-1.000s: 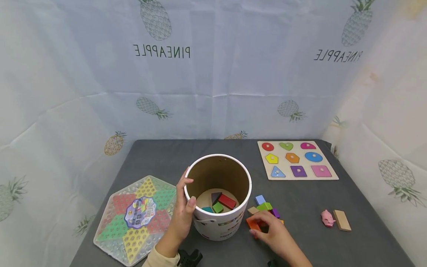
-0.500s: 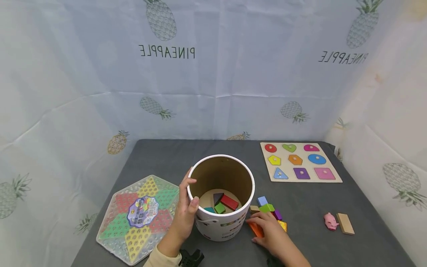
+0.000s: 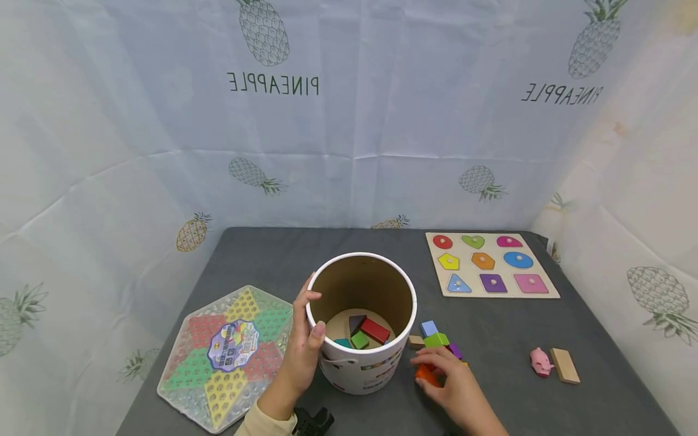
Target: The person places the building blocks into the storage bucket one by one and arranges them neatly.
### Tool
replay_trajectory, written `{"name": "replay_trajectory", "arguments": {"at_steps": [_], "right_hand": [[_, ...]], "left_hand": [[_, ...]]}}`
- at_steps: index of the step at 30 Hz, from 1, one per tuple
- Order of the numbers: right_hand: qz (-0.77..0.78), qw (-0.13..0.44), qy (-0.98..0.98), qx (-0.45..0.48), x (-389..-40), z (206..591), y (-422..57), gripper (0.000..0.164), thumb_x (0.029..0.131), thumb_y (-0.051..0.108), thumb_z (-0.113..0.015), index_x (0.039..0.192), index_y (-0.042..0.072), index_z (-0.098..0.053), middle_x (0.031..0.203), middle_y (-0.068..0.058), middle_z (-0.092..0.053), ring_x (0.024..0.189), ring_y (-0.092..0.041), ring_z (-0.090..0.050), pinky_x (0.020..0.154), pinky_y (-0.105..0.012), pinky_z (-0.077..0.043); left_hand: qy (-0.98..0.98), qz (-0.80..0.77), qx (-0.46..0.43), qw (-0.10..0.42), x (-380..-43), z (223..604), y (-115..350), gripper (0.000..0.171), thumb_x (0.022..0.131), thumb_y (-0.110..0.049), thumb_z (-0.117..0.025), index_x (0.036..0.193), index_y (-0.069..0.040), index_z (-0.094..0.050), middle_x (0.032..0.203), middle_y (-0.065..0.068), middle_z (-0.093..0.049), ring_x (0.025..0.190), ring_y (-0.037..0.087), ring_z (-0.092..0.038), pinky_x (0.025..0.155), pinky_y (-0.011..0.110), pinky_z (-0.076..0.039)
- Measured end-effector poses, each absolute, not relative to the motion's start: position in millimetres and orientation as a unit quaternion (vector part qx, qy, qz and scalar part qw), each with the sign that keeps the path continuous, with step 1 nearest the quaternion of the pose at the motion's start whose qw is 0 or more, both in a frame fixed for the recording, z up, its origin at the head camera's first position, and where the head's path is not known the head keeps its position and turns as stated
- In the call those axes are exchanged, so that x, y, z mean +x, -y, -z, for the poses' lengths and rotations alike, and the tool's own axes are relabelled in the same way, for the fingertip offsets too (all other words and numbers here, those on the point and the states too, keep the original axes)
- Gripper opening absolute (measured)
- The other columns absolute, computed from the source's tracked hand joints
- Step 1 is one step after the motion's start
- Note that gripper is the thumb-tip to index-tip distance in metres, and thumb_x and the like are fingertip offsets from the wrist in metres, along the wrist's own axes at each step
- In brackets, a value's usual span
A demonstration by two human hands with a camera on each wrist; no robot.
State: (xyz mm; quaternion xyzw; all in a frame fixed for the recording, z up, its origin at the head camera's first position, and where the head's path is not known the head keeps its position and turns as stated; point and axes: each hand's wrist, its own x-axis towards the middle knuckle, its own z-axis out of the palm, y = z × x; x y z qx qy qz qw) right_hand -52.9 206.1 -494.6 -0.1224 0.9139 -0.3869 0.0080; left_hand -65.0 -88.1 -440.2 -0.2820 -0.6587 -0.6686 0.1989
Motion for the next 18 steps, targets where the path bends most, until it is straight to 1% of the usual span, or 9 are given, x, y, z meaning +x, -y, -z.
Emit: {"name": "replay_trajectory", "arguments": {"at_steps": [3,5,7,8,10,12,13,15,18], "right_hand": [[0.449,-0.025,-0.890,-0.070,-52.4,475.4,-206.3,0.034,0.071,0.006,-0.083,0.096,0.026,-0.072,0.099,0.014,-0.062,0.087,-0.009,-0.061,0.074,-0.024,-0.052],[0.464,-0.062,-0.882,-0.053,-53.3,456.3,-205.6,0.032,0.073,0.006,-0.082,0.096,0.025,-0.071,0.097,0.012,-0.062,0.083,-0.009,-0.062,0.073,-0.022,-0.052],[0.476,-0.116,-0.870,-0.055,-53.9,434.1,-204.6,0.030,0.075,0.007,-0.080,0.098,0.024,-0.071,0.098,0.010,-0.062,0.084,-0.009,-0.062,0.074,-0.021,-0.051],[0.487,-0.149,-0.859,-0.060,-54.1,422.4,-203.4,0.029,0.076,0.007,-0.079,0.099,0.022,-0.071,0.100,0.009,-0.061,0.088,-0.009,-0.061,0.076,-0.020,-0.051],[0.513,-0.213,-0.827,-0.088,-52.6,395.7,-198.8,0.028,0.077,0.000,-0.076,0.102,0.013,-0.071,0.104,0.005,-0.060,0.095,-0.011,-0.060,0.080,-0.019,-0.049],[0.554,-0.255,-0.783,-0.126,-51.5,372.7,-192.4,0.030,0.077,-0.009,-0.073,0.104,0.004,-0.070,0.107,-0.003,-0.059,0.101,-0.016,-0.058,0.083,-0.021,-0.048],[0.576,-0.267,-0.758,-0.153,-52.2,364.0,-188.6,0.031,0.075,-0.014,-0.071,0.104,0.000,-0.069,0.108,-0.008,-0.058,0.103,-0.019,-0.057,0.084,-0.022,-0.048],[0.599,-0.266,-0.728,-0.202,-54.6,351.5,-179.0,0.032,0.074,-0.020,-0.069,0.102,-0.005,-0.067,0.109,-0.013,-0.057,0.104,-0.023,-0.057,0.085,-0.025,-0.048],[0.613,-0.237,-0.708,-0.260,-65.5,349.9,-163.1,0.031,0.075,-0.016,-0.070,0.101,0.001,-0.068,0.110,-0.014,-0.057,0.104,-0.026,-0.057,0.085,-0.029,-0.049]], "left_hand": [[0.657,0.672,-0.281,0.195,-65.3,441.2,88.0,0.043,0.100,-0.025,-0.038,0.134,-0.003,-0.026,0.157,0.011,-0.003,0.137,0.044,-0.012,0.104,0.033,-0.031],[0.658,0.670,-0.281,0.196,-65.4,441.9,88.2,0.043,0.100,-0.025,-0.038,0.134,-0.003,-0.026,0.157,0.010,-0.004,0.137,0.044,-0.013,0.105,0.033,-0.030],[0.660,0.668,-0.280,0.199,-65.5,442.7,88.3,0.042,0.100,-0.024,-0.038,0.134,-0.003,-0.026,0.157,0.010,-0.004,0.137,0.044,-0.012,0.105,0.033,-0.030],[0.661,0.667,-0.280,0.199,-65.4,443.0,88.5,0.042,0.100,-0.024,-0.038,0.134,-0.003,-0.026,0.157,0.010,-0.004,0.137,0.044,-0.012,0.105,0.033,-0.030],[0.663,0.665,-0.280,0.198,-65.3,443.1,88.6,0.041,0.100,-0.023,-0.038,0.134,-0.003,-0.026,0.158,0.010,-0.004,0.138,0.043,-0.012,0.105,0.033,-0.031],[0.666,0.665,-0.279,0.194,-65.0,443.1,89.0,0.041,0.100,-0.023,-0.037,0.134,-0.004,-0.026,0.158,0.009,-0.003,0.138,0.042,-0.012,0.104,0.034,-0.032],[0.667,0.664,-0.278,0.193,-64.9,442.9,89.1,0.041,0.100,-0.023,-0.037,0.134,-0.004,-0.026,0.158,0.009,-0.003,0.138,0.042,-0.012,0.103,0.035,-0.033],[0.669,0.663,-0.277,0.190,-64.6,442.6,89.0,0.040,0.100,-0.024,-0.037,0.134,-0.005,-0.026,0.158,0.010,-0.002,0.138,0.042,-0.012,0.103,0.035,-0.033],[0.668,0.664,-0.278,0.189,-64.4,442.1,88.5,0.040,0.100,-0.024,-0.037,0.134,-0.005,-0.026,0.158,0.012,-0.001,0.137,0.045,-0.012,0.103,0.035,-0.033]]}}
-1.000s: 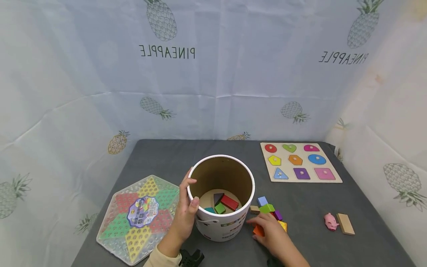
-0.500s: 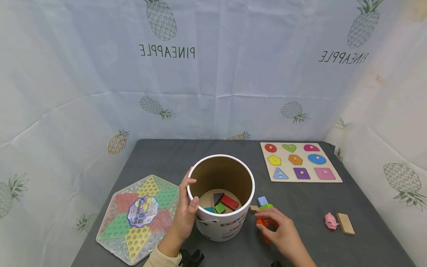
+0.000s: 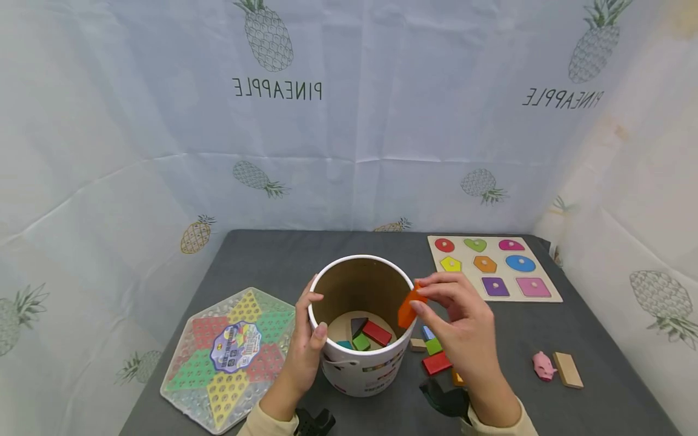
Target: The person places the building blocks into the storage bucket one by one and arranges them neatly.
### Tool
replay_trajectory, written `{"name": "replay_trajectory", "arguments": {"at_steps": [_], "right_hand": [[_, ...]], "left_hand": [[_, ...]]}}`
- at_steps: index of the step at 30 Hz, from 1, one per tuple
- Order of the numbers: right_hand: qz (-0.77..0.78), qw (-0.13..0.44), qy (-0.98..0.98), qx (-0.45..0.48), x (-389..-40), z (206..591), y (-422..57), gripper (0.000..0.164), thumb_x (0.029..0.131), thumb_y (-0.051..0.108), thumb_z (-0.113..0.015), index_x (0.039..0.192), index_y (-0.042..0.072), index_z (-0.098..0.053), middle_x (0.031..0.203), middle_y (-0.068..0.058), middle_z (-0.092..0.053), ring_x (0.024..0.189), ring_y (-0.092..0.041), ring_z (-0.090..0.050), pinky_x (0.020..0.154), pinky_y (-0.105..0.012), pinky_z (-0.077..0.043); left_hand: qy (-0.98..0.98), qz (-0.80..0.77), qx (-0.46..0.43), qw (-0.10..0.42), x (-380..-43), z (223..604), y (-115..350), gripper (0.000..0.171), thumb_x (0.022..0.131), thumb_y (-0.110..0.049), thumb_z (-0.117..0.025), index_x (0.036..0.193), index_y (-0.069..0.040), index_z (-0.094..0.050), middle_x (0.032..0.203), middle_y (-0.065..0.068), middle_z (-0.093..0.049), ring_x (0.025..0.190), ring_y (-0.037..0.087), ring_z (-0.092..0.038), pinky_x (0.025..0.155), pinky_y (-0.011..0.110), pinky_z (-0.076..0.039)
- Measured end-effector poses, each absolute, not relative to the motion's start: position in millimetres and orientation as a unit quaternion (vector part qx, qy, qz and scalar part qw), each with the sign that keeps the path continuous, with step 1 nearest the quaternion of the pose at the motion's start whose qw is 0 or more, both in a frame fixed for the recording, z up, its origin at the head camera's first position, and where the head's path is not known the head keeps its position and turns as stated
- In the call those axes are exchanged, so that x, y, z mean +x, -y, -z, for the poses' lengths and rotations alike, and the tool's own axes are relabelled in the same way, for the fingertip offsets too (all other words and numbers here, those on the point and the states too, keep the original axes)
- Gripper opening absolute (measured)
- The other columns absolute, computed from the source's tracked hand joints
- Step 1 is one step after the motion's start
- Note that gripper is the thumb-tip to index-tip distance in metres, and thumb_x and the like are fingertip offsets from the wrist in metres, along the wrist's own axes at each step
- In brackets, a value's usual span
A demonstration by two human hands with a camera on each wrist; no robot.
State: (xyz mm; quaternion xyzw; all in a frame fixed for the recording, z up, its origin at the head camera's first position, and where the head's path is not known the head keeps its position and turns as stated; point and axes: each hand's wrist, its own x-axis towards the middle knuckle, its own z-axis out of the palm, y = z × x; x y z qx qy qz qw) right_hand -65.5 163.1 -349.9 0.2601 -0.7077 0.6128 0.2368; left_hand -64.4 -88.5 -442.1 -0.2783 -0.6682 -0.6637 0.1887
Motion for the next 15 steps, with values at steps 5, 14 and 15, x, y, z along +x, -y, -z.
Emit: {"name": "replay_trajectory", "arguments": {"at_steps": [5,14,15], "right_hand": [[-0.595,0.189,0.722,0.297,-80.6,357.0,-134.4,0.024,0.077,-0.002,-0.076,0.095,0.011,-0.069,0.106,-0.003,-0.059,0.102,-0.022,-0.060,0.084,-0.032,-0.050],[-0.576,0.218,0.723,0.314,-61.0,355.9,-139.6,0.031,0.070,-0.018,-0.074,0.091,0.004,-0.068,0.103,-0.015,-0.066,0.103,-0.026,-0.063,0.088,-0.028,-0.047],[-0.584,0.219,0.721,0.302,-58.4,357.8,-145.1,0.032,0.070,-0.019,-0.072,0.093,0.003,-0.068,0.103,-0.016,-0.065,0.103,-0.026,-0.062,0.088,-0.028,-0.046]], "left_hand": [[0.664,0.670,-0.275,0.184,-64.1,442.6,88.9,0.040,0.100,-0.023,-0.038,0.134,-0.005,-0.027,0.158,0.011,-0.002,0.137,0.046,-0.011,0.103,0.035,-0.034],[0.675,0.662,-0.268,0.187,-64.5,443.7,88.1,0.041,0.100,-0.025,-0.039,0.135,-0.006,-0.028,0.158,0.008,-0.003,0.140,0.039,-0.010,0.104,0.034,-0.032],[0.676,0.660,-0.268,0.190,-64.6,443.7,88.6,0.041,0.100,-0.025,-0.038,0.135,-0.006,-0.027,0.158,0.008,-0.003,0.140,0.039,-0.010,0.105,0.034,-0.031]]}}
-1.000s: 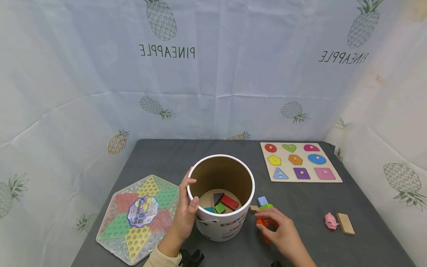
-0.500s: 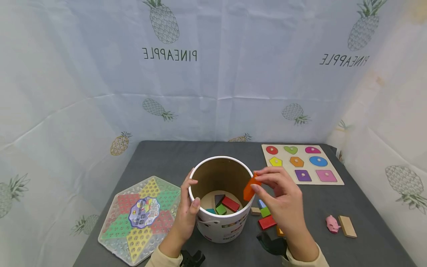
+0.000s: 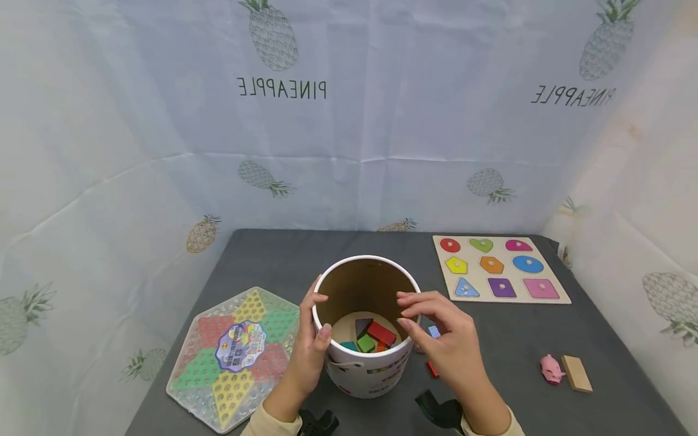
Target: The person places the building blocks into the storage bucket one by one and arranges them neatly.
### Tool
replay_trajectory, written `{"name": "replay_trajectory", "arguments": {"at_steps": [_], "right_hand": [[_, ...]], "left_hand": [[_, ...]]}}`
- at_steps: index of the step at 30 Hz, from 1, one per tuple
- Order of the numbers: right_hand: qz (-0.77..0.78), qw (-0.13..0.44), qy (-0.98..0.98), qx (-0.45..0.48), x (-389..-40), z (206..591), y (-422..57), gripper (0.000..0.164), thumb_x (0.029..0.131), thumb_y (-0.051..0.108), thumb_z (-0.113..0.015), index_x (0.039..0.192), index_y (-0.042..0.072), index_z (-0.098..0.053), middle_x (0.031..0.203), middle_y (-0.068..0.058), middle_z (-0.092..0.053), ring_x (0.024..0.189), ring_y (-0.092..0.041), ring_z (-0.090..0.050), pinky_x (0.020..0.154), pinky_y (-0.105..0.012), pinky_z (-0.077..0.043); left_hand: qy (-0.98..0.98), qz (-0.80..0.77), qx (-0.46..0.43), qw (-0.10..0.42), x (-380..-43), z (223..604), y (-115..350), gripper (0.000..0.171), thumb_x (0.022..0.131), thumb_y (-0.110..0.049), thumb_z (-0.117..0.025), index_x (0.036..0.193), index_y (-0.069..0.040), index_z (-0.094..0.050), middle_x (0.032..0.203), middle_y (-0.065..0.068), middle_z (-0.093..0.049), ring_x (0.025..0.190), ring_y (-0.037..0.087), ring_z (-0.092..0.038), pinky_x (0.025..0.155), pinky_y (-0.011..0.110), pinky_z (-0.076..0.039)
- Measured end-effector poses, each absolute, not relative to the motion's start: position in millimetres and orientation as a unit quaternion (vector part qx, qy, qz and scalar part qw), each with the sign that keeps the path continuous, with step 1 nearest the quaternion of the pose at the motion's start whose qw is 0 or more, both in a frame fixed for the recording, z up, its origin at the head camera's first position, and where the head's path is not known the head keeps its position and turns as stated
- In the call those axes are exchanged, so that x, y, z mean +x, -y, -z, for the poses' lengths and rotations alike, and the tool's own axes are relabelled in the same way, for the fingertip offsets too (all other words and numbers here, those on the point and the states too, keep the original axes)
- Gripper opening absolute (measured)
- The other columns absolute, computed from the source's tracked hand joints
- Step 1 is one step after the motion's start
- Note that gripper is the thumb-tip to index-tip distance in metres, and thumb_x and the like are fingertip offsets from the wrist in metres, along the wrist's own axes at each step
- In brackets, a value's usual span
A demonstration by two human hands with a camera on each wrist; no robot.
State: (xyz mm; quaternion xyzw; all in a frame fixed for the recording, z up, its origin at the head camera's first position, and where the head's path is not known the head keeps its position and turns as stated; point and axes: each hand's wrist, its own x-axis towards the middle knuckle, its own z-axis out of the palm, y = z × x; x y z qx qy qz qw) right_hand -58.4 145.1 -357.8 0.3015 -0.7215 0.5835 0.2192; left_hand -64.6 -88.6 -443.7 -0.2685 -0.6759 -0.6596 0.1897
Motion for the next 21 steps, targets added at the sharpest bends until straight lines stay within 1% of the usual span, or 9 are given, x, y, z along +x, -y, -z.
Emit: {"name": "replay_trajectory", "arguments": {"at_steps": [3,5,7,9,10,12,15,18,21], "right_hand": [[-0.585,0.235,0.736,0.248,-56.7,376.2,-168.0,0.034,0.072,-0.018,-0.072,0.098,0.004,-0.068,0.103,-0.013,-0.064,0.101,-0.022,-0.061,0.087,-0.026,-0.047],[-0.559,0.227,0.775,0.187,-58.0,393.5,-184.3,0.035,0.075,-0.011,-0.073,0.103,0.010,-0.067,0.104,-0.005,-0.063,0.099,-0.015,-0.061,0.087,-0.022,-0.046],[-0.520,0.205,0.820,0.124,-60.4,411.8,-199.4,0.033,0.078,-0.001,-0.075,0.105,0.015,-0.067,0.103,0.003,-0.062,0.096,-0.011,-0.060,0.085,-0.019,-0.047],[-0.474,0.170,0.861,0.070,-62.2,429.2,-212.2,0.030,0.080,0.007,-0.076,0.106,0.018,-0.066,0.103,0.006,-0.062,0.094,-0.012,-0.061,0.084,-0.023,-0.049],[-0.457,0.146,0.876,0.046,-62.8,437.8,-217.9,0.029,0.081,0.010,-0.076,0.106,0.019,-0.066,0.104,0.006,-0.061,0.096,-0.014,-0.061,0.084,-0.026,-0.050],[-0.437,0.097,0.894,0.010,-63.1,454.0,-228.8,0.029,0.082,0.016,-0.076,0.109,0.016,-0.065,0.107,0.001,-0.061,0.099,-0.020,-0.060,0.087,-0.037,-0.050],[-0.410,0.023,0.912,-0.023,-61.3,475.2,-242.5,0.034,0.081,0.023,-0.077,0.113,0.015,-0.065,0.115,-0.005,-0.057,0.106,-0.027,-0.056,0.090,-0.049,-0.046],[-0.388,-0.023,0.921,-0.034,-57.3,492.4,-252.5,0.039,0.078,0.025,-0.080,0.113,0.015,-0.066,0.122,-0.009,-0.052,0.110,-0.029,-0.052,0.090,-0.049,-0.046],[-0.391,-0.040,0.919,-0.041,-52.4,505.0,-259.1,0.039,0.075,0.017,-0.082,0.111,0.015,-0.067,0.123,-0.011,-0.047,0.107,-0.029,-0.052,0.084,-0.040,-0.050]], "left_hand": [[0.678,0.655,-0.271,0.196,-64.3,444.0,88.8,0.041,0.100,-0.025,-0.038,0.135,-0.005,-0.027,0.158,0.009,-0.003,0.141,0.037,-0.009,0.106,0.033,-0.028],[0.676,0.655,-0.273,0.198,-64.4,443.9,88.8,0.041,0.100,-0.025,-0.037,0.135,-0.005,-0.027,0.158,0.009,-0.003,0.141,0.036,-0.010,0.106,0.033,-0.028],[0.674,0.656,-0.276,0.199,-64.6,443.1,88.7,0.042,0.100,-0.025,-0.037,0.135,-0.005,-0.027,0.158,0.010,-0.003,0.140,0.037,-0.010,0.106,0.034,-0.028],[0.672,0.657,-0.278,0.200,-64.7,442.1,88.6,0.042,0.100,-0.026,-0.037,0.135,-0.004,-0.026,0.158,0.010,-0.003,0.140,0.039,-0.010,0.105,0.034,-0.030],[0.671,0.657,-0.279,0.201,-64.8,441.7,88.6,0.042,0.100,-0.026,-0.037,0.135,-0.004,-0.026,0.158,0.010,-0.003,0.139,0.040,-0.010,0.104,0.035,-0.031],[0.670,0.658,-0.279,0.201,-64.9,441.0,88.7,0.043,0.100,-0.026,-0.037,0.135,-0.004,-0.026,0.158,0.010,-0.003,0.139,0.041,-0.011,0.103,0.035,-0.033],[0.670,0.658,-0.278,0.201,-65.1,440.4,88.6,0.043,0.100,-0.026,-0.037,0.135,-0.004,-0.026,0.158,0.010,-0.003,0.139,0.040,-0.010,0.103,0.035,-0.033],[0.672,0.658,-0.274,0.200,-64.6,440.8,88.1,0.043,0.100,-0.027,-0.037,0.135,-0.004,-0.026,0.158,0.010,-0.003,0.140,0.037,-0.010,0.103,0.035,-0.032],[0.673,0.657,-0.273,0.199,-63.9,441.6,87.5,0.044,0.100,-0.027,-0.037,0.135,-0.004,-0.026,0.158,0.010,-0.004,0.140,0.036,-0.009,0.103,0.035,-0.032]]}}
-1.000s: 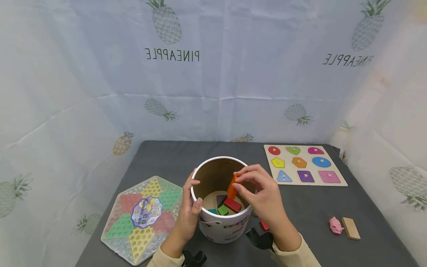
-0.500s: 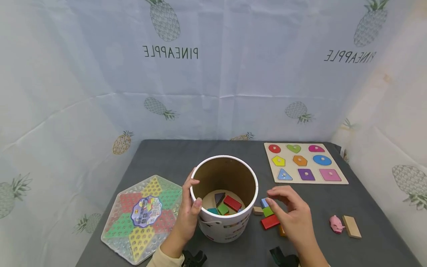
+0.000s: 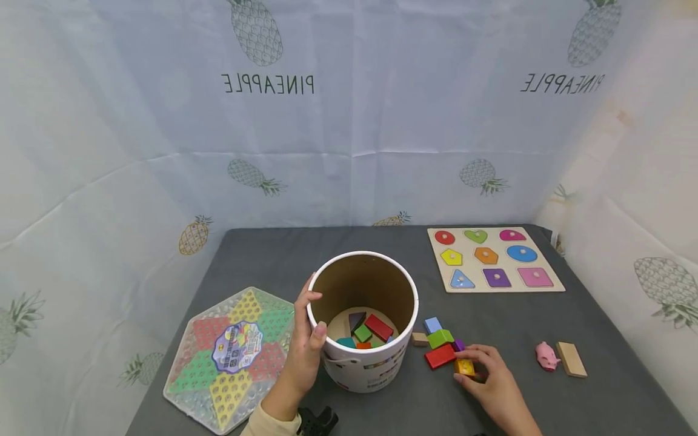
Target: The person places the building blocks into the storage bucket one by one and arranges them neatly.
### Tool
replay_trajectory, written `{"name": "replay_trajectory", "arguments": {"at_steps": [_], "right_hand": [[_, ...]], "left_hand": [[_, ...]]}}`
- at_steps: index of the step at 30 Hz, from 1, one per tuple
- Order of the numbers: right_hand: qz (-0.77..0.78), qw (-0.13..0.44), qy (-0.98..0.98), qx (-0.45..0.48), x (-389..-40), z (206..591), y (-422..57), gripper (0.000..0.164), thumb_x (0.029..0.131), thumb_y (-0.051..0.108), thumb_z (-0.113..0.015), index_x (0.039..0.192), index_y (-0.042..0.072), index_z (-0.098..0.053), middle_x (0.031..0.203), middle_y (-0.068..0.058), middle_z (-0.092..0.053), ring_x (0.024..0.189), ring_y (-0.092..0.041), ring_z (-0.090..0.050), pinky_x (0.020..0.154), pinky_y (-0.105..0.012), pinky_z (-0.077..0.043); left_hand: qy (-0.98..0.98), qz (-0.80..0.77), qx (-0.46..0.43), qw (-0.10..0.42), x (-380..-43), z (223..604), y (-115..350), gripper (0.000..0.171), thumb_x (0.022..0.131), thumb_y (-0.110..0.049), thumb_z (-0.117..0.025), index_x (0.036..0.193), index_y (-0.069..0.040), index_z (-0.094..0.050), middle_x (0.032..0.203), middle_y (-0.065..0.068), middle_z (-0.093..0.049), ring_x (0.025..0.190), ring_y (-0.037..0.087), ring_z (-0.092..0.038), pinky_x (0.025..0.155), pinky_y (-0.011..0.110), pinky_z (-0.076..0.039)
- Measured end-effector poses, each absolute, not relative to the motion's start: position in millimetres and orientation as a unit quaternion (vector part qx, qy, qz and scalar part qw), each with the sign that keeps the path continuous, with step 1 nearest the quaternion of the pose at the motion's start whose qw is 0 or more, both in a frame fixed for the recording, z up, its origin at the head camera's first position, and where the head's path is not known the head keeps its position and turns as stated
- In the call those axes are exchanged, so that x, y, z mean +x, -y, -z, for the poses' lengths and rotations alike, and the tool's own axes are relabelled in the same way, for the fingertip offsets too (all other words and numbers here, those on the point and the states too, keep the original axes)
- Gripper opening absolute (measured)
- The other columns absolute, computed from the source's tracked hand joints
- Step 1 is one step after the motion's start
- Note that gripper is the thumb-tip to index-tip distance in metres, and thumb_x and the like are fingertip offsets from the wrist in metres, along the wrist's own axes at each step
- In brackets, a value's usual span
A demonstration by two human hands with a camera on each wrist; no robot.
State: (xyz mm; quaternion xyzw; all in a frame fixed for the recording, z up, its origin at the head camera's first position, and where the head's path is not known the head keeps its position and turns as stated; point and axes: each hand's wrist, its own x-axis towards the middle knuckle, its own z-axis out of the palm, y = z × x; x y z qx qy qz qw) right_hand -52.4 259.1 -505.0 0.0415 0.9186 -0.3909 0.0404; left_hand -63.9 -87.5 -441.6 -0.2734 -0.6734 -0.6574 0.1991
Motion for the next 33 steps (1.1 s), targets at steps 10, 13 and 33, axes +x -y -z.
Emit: {"name": "replay_trajectory", "arguments": {"at_steps": [10,13,33], "right_hand": [[0.398,0.015,-0.916,0.041,-49.8,517.0,-257.5,0.043,0.073,0.003,-0.081,0.111,0.013,-0.064,0.106,-0.007,-0.056,0.094,-0.020,-0.058,0.068,-0.023,-0.051],[0.408,0.020,-0.911,0.059,-46.1,504.5,-252.4,0.048,0.077,0.011,-0.080,0.120,0.012,-0.059,0.112,-0.007,-0.056,0.097,-0.021,-0.056,0.073,-0.025,-0.052],[0.509,-0.123,-0.811,-0.260,-72.7,353.3,-154.8,0.049,0.077,0.004,-0.078,0.120,0.023,-0.062,0.111,0.007,-0.053,0.101,-0.011,-0.055,0.086,-0.027,-0.049]], "left_hand": [[0.673,0.661,-0.270,0.195,-63.8,442.1,89.6,0.043,0.100,-0.027,-0.037,0.135,-0.004,-0.026,0.158,0.008,-0.002,0.141,0.035,-0.009,0.105,0.033,-0.028],[0.671,0.661,-0.275,0.190,-63.9,442.2,89.7,0.042,0.100,-0.026,-0.036,0.135,-0.004,-0.026,0.158,0.008,-0.002,0.141,0.036,-0.009,0.105,0.034,-0.030],[0.681,0.656,-0.269,0.184,-63.3,444.2,90.3,0.040,0.101,-0.025,-0.036,0.135,-0.007,-0.027,0.158,0.007,-0.001,0.143,0.032,-0.005,0.108,0.034,-0.024]]}}
